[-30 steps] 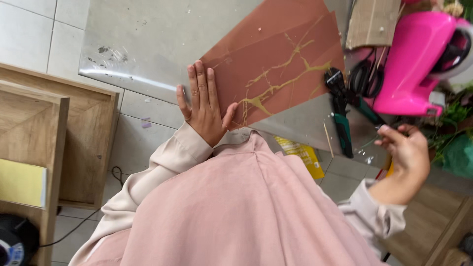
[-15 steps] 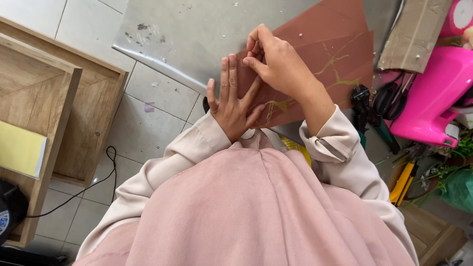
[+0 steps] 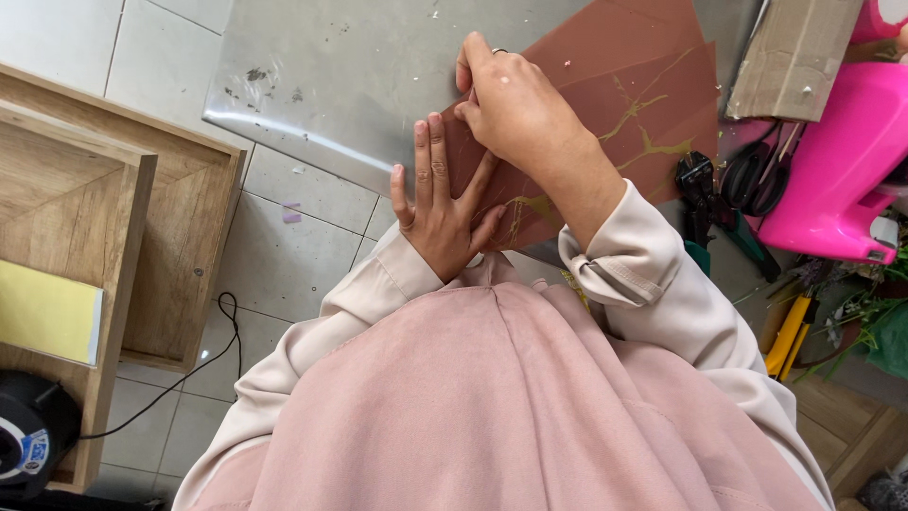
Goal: The person prepares decorative wrapping paper and assembles a floral bouquet by securing flowers and a small bear to a cardboard base and wrapping it.
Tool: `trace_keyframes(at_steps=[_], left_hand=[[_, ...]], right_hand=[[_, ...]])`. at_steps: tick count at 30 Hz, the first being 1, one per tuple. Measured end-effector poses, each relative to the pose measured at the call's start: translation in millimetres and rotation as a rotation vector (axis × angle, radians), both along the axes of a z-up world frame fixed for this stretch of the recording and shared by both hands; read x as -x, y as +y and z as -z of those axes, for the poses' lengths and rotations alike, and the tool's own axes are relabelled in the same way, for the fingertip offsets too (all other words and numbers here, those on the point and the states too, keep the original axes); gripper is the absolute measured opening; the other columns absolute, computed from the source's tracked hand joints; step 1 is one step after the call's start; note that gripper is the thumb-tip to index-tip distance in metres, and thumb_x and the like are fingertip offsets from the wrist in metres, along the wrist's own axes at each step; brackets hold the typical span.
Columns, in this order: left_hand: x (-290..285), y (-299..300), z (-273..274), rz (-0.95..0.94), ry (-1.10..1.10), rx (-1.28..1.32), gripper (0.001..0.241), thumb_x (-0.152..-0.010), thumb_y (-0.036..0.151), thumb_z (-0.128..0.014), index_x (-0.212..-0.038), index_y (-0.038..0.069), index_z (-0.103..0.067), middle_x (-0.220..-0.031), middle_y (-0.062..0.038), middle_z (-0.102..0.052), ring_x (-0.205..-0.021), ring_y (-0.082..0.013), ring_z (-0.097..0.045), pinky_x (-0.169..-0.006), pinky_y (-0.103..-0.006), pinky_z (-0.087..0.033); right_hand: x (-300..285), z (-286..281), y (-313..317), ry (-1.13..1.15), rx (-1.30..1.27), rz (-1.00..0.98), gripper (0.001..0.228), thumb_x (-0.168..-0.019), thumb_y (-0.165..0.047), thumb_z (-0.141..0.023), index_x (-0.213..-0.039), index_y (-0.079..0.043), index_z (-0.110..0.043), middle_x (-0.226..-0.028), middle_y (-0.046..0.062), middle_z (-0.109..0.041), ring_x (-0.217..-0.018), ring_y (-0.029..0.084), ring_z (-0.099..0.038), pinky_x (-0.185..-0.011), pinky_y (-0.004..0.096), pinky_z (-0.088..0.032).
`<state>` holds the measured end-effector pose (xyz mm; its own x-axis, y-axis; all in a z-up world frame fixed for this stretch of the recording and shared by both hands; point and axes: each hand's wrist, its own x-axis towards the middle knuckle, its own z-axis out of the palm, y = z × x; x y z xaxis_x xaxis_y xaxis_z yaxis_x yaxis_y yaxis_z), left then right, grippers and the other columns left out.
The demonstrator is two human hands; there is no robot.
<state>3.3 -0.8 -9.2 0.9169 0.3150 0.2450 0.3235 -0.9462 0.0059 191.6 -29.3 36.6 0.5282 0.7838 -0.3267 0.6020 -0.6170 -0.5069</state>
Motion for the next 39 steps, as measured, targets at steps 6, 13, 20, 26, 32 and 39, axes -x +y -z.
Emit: trace_keyframes(at_steps=[6,13,20,26,32,39], left_hand=[[-0.7,0.8,0.4,0.004,0.009,-0.018,0.061,-0.109,0.067,-0.024,-0.162,0.042,-0.039,-0.162,-0.022,-0.036,-0.152,-0.0297,-0.039,-0.116,-0.0470,-0.011],[0.1,2.7,-4.3,0.021,0.012,-0.039,0.062,-0.108,0.068,-0.024,-0.163,0.042,-0.037,-0.162,-0.024,-0.035,-0.152,-0.0300,-0.039,-0.116,-0.0465,-0.012],[-10.6,11.7,-14.4,-0.091,0.060,-0.170,0.055,-0.112,0.066,-0.028,-0.161,0.044,-0.037,-0.164,-0.007,-0.042,-0.149,-0.0146,-0.047,-0.115,-0.0439,-0.007],[-30.8,49.5,-1.5,-0.151,-0.087,0.115,0.072,-0.090,0.065,-0.071,-0.144,0.019,-0.056,-0.127,-0.009,-0.054,-0.108,-0.0299,-0.054,-0.080,-0.0452,-0.042],[-15.2,64.0,16.6,-0.380,0.254,0.771,0.048,-0.075,0.046,-0.089,-0.101,0.017,-0.059,-0.095,-0.001,-0.064,-0.087,-0.0233,-0.063,-0.077,-0.0409,-0.050],[20.0,38.8,13.3,-0.486,0.138,0.667,0.039,-0.074,0.039,-0.092,-0.090,0.019,-0.062,-0.099,-0.003,-0.060,-0.089,-0.0222,-0.064,-0.075,-0.0415,-0.053]], right_hand=[[-1.2,11.5,9.7,-0.159,0.230,0.230,0.053,-0.076,-0.029,-0.088,-0.106,-0.015,-0.046,-0.084,0.011,-0.072,-0.083,0.041,-0.069,-0.070,0.054,-0.052],[-17.2,-36.9,-88.9,-0.337,0.047,0.405,0.047,-0.081,-0.029,-0.098,-0.106,-0.015,-0.060,-0.097,0.004,-0.069,-0.086,0.027,-0.066,-0.068,0.047,-0.048],[-74.4,-42.3,-256.2,-0.514,-0.307,0.575,0.022,-0.106,0.004,-0.085,-0.113,0.000,-0.064,-0.096,0.014,-0.070,-0.082,0.025,-0.066,-0.074,0.038,-0.054],[-131.6,-59.3,-256.6,-0.480,-0.252,0.651,0.064,-0.102,-0.012,-0.100,-0.138,0.000,-0.048,-0.136,0.035,-0.043,-0.123,0.049,-0.047,-0.098,0.059,-0.041],[-153.5,-36.0,-221.0,-0.306,-0.333,0.604,0.086,-0.091,-0.013,-0.100,-0.136,-0.007,-0.027,-0.139,0.030,-0.047,-0.127,0.046,-0.045,-0.103,0.054,-0.037],[-191.1,39.5,-215.8,-0.326,-0.096,0.716,0.119,-0.107,-0.046,-0.103,-0.152,0.002,-0.004,-0.155,0.037,-0.038,-0.142,0.052,-0.038,-0.119,0.051,-0.032]])
